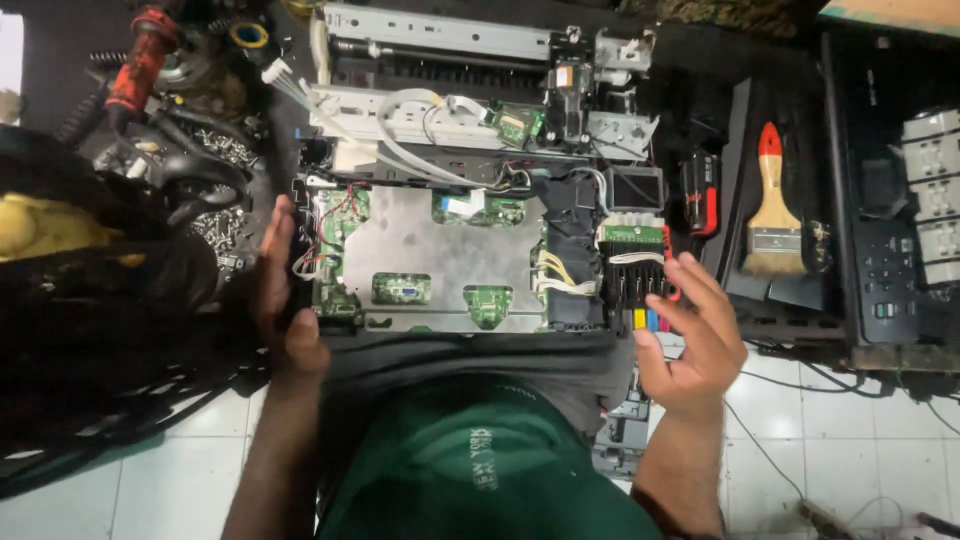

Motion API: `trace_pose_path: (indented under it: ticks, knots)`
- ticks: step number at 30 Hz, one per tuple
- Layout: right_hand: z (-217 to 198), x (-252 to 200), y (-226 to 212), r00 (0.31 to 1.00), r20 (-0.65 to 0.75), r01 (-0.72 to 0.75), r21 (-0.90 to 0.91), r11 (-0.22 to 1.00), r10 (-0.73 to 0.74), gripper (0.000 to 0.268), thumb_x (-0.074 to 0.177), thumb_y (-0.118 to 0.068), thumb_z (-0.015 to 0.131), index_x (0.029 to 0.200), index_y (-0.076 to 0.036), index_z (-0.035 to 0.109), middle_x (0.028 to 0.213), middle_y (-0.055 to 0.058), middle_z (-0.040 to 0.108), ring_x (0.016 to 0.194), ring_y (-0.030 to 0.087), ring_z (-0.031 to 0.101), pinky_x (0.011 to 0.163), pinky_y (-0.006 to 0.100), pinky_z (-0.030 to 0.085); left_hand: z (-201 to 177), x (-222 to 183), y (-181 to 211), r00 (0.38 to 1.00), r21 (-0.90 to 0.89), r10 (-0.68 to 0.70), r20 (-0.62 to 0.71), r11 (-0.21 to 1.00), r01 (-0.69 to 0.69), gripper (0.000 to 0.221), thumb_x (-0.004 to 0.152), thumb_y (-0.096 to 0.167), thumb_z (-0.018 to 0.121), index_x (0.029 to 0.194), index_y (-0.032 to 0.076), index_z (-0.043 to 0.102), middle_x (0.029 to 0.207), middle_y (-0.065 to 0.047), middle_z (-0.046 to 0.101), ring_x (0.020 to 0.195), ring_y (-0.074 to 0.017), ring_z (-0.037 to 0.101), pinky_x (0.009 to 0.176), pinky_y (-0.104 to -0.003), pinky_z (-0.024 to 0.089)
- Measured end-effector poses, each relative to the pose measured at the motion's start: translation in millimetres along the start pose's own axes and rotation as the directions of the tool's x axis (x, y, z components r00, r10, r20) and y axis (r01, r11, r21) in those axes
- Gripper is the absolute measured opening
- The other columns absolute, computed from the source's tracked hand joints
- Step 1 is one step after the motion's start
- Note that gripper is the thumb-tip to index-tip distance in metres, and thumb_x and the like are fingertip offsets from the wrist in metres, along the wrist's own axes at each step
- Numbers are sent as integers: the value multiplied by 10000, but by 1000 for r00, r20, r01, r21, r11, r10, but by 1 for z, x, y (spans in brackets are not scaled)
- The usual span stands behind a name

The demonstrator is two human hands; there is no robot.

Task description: Disassembling a printer unit by removing screws with a screwdriver and cleaning the internal components with a brush.

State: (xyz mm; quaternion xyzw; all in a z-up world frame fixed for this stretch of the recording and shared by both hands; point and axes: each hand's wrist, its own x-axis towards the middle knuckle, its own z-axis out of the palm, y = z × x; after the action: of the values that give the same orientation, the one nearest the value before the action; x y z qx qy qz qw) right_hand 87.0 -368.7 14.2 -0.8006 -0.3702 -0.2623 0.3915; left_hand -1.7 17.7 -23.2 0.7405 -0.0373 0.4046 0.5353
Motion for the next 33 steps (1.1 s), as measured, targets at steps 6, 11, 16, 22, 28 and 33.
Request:
trace_pose_path:
  ticks: [6,11,16,22,28,33]
  knots:
    - [14,31,-40,991,86,114,-86,990,-107,251,884,-264,781,1069,-95,777,1368,236,653,1374,459,547,1267,499,280,1,-5,-14,999,-78,23,-24,997,-25,907,943,575,425,1519,-124,372,1608,-283,351,1528,-399,316,1300,-533,215]
    - [27,50,-53,961,274,30,-272,962,48,288,869,-211,847,1128,-108,776,1543,229,549,1520,449,375,1262,508,-91,3,2,-4,999,-65,33,-3,997,-33,860,959,526,401,1537,-109,348,1625,-266,334,1544,-406,290,1311,-571,202]
    - [34,52,-45,971,221,-34,-272,962,97,282,894,-235,839,1136,-102,784,1446,180,633,1473,403,464,1269,501,-75,-1,1,-10,999,-50,33,14,998,-32,914,923,560,402,1526,-125,348,1607,-289,347,1530,-420,315,1299,-554,214]
    - [42,57,-43,944,322,7,-239,971,73,287,905,-279,807,1176,-192,776,1517,137,582,1514,393,387,1237,532,-144,-2,4,-10,999,-20,31,26,999,-30,900,910,543,398,1529,-109,354,1605,-282,355,1527,-415,321,1295,-555,214]
    - [43,60,-43,900,426,-12,-198,980,97,385,959,-437,694,1272,-216,736,1628,167,443,1575,416,227,1208,562,-188,-3,4,-9,999,-12,14,28,1000,-14,916,912,577,396,1523,-105,360,1599,-277,358,1528,-405,320,1300,-536,211]
    - [40,65,-40,880,463,-9,-196,981,101,408,982,-465,640,1297,-217,713,1645,182,412,1583,436,193,1191,578,-201,-5,2,-13,999,4,19,26,1000,-19,918,897,563,398,1511,-119,368,1580,-299,369,1518,-428,327,1287,-550,212]
